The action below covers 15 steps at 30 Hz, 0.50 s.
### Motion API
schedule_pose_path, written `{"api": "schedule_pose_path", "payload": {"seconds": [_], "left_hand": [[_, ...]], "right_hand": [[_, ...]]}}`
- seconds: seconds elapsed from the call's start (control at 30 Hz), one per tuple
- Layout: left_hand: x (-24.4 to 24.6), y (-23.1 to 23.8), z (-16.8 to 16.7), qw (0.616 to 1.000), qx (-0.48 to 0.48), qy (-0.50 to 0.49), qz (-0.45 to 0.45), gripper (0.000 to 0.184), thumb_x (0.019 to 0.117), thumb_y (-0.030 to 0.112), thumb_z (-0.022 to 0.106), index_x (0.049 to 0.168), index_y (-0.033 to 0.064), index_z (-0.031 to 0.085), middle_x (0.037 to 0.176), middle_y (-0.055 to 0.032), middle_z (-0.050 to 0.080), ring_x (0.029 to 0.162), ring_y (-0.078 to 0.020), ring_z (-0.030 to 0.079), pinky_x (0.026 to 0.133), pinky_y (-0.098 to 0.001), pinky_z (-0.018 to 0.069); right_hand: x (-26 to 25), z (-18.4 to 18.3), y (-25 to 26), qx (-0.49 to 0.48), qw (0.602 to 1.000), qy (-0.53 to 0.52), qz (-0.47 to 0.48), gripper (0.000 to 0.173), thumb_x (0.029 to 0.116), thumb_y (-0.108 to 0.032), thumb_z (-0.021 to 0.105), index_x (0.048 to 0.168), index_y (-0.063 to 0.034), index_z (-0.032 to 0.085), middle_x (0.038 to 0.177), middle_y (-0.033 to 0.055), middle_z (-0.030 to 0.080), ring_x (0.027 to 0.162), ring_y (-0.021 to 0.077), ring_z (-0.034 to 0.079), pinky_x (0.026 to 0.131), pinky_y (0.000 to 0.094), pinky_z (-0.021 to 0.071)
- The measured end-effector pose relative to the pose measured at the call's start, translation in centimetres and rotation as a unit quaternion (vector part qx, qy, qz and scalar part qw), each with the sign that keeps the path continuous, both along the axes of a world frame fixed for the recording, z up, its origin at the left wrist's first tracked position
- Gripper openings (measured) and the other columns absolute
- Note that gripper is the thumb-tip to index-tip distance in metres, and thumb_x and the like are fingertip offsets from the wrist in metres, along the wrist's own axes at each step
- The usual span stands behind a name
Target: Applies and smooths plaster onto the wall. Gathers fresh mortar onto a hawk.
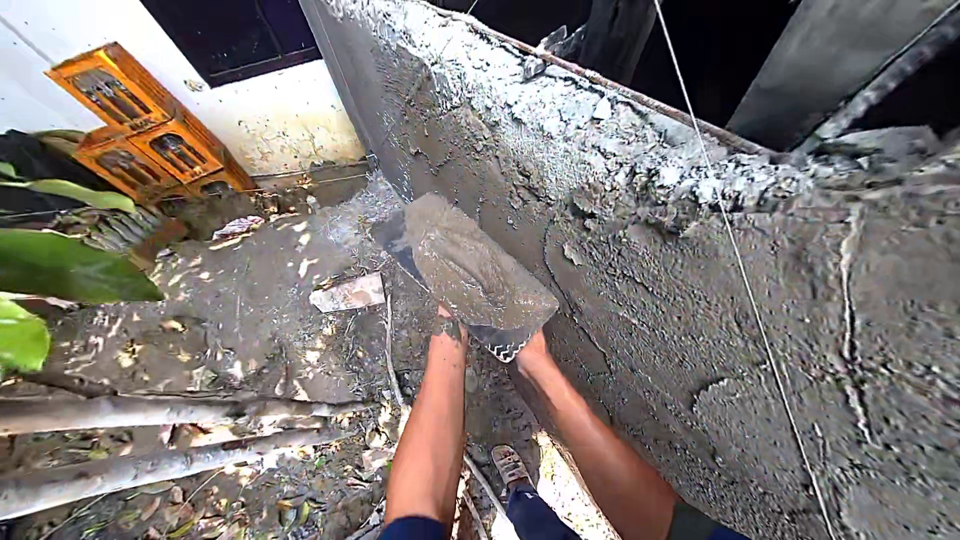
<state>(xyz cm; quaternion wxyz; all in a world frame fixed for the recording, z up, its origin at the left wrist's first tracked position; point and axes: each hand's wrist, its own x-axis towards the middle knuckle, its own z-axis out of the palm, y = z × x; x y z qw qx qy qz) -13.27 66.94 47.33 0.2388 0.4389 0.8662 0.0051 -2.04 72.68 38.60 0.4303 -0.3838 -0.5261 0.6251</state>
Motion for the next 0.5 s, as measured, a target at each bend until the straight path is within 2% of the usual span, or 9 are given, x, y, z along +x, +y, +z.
{"api": "schedule_pose_path", "payload": {"seconds": [0.13,0.2,0.27,0.37,0.43,0.47,0.5], "left_hand": [[-0.4,0.9,0.0,0.999,0.026,0.023,-0.017,0.044,0.1093,0.005,0.034,0.15,-0.0125,0.036,0.158,-0.0281,0.037,0.15,-0.0343,0.035,0.122,-0.0424,0.0272],[0.1,1.0,2.2,1.0,-0.004,0.02,-0.019,0.045,0.1101,0.005,0.033,0.151,-0.0131,0.033,0.16,-0.0271,0.034,0.152,-0.0322,0.031,0.123,-0.0397,0.0242],[0.7,1.3,4.7,1.0,-0.018,0.001,-0.009,0.046,0.1107,0.007,0.033,0.152,-0.0132,0.031,0.161,-0.0272,0.033,0.153,-0.0308,0.03,0.124,-0.0377,0.0231],[0.5,2.2,4.9,0.992,0.087,-0.061,0.065,0.044,0.1108,0.009,0.037,0.15,-0.0116,0.035,0.156,-0.0268,0.04,0.149,-0.0286,0.036,0.122,-0.0364,0.0269],[-0.4,3.0,3.9,0.968,0.184,-0.119,0.121,0.044,0.1087,0.008,0.044,0.149,-0.0096,0.039,0.152,-0.0252,0.046,0.145,-0.0259,0.042,0.12,-0.0353,0.0308],[-1.1,3.6,2.8,0.942,0.254,-0.163,0.144,0.044,0.1077,0.008,0.047,0.148,-0.0078,0.041,0.149,-0.0238,0.049,0.141,-0.0244,0.046,0.117,-0.0346,0.0346],[-1.9,4.6,1.6,0.9,0.333,-0.226,0.17,0.042,0.1073,0.008,0.047,0.148,-0.0044,0.043,0.145,-0.0212,0.053,0.134,-0.0225,0.051,0.112,-0.0344,0.0401]], "right_hand": [[-0.8,1.2,-0.4,-0.04,0.998,0.04,-0.023,0.064,0.092,0.005,0.059,0.148,0.0121,0.029,0.137,0.0214,0.053,0.124,0.0109,0.056,0.105,0.0249,0.0484],[-1.3,1.9,-0.8,-0.055,0.996,0.067,-0.032,0.062,0.0939,0.005,0.055,0.149,0.0113,0.027,0.138,0.0215,0.051,0.126,0.0117,0.055,0.106,0.0253,0.048],[-1.7,2.6,-0.8,-0.062,0.993,0.088,-0.039,0.062,0.093,0.007,0.056,0.149,0.0099,0.029,0.136,0.0204,0.053,0.124,0.0116,0.057,0.105,0.0262,0.0496],[-2.2,3.5,-0.6,-0.073,0.987,0.13,-0.053,0.064,0.0904,0.007,0.06,0.147,0.0073,0.032,0.133,0.0174,0.055,0.121,0.0104,0.059,0.103,0.0261,0.0516],[-2.5,3.6,-0.8,-0.089,0.979,0.17,-0.062,0.064,0.0892,0.008,0.06,0.147,0.0054,0.032,0.131,0.0161,0.055,0.119,0.0108,0.059,0.102,0.0267,0.0525],[-2.6,3.7,-0.9,-0.102,0.974,0.193,-0.066,0.062,0.0901,0.008,0.059,0.146,0.0044,0.033,0.13,0.0157,0.056,0.118,0.0115,0.06,0.101,0.0275,0.0532],[-2.8,3.9,-0.8,-0.114,0.967,0.215,-0.068,0.058,0.0918,0.009,0.058,0.145,0.0036,0.034,0.128,0.0154,0.056,0.116,0.0127,0.061,0.099,0.029,0.0543]]}}
